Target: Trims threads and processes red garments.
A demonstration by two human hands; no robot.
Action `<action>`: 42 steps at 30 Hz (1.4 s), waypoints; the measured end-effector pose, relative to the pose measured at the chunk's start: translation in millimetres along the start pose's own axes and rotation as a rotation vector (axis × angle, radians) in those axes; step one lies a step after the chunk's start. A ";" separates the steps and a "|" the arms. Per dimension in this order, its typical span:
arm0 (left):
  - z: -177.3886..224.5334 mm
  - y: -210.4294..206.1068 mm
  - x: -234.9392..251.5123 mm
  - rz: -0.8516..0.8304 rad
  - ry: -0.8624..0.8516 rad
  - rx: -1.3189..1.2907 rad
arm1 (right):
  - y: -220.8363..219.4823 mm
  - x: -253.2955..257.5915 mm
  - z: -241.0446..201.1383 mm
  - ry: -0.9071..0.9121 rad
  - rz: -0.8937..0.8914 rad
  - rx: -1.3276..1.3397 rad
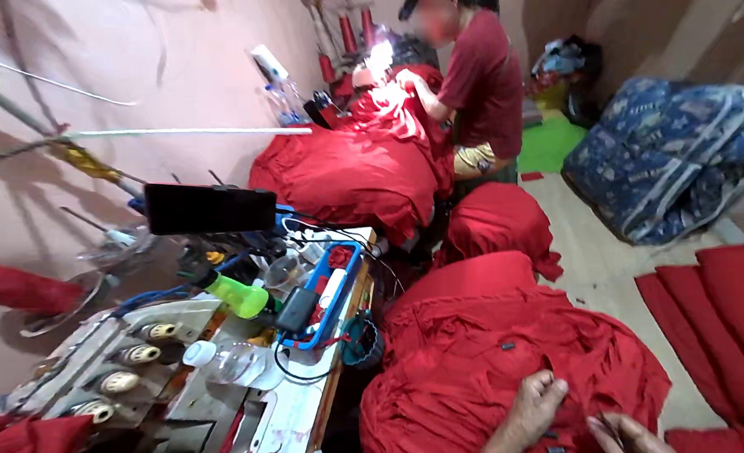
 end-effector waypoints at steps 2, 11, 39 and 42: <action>1.5 -0.1 -2.0 0.033 0.026 -0.041 | -2.2 -2.3 -5.3 -0.016 0.013 0.031; 6.0 1.1 -6.8 0.078 0.028 -0.119 | 1.3 3.9 7.1 -0.098 0.275 0.056; 4.9 2.8 -8.1 0.070 0.031 -0.243 | -20.3 -6.3 16.8 0.393 0.286 -0.572; 3.5 3.5 -8.2 0.056 0.017 -0.248 | -23.4 -6.9 17.3 0.369 0.276 -0.542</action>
Point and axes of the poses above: each hand's wrist, its own x-axis towards the middle knuckle, its own y-axis out of the back of the hand, z = x × y, the point moved 1 cm from there along x, towards the middle knuckle, and after that the axes turned 5 degrees about z, right-handed, at the moved point
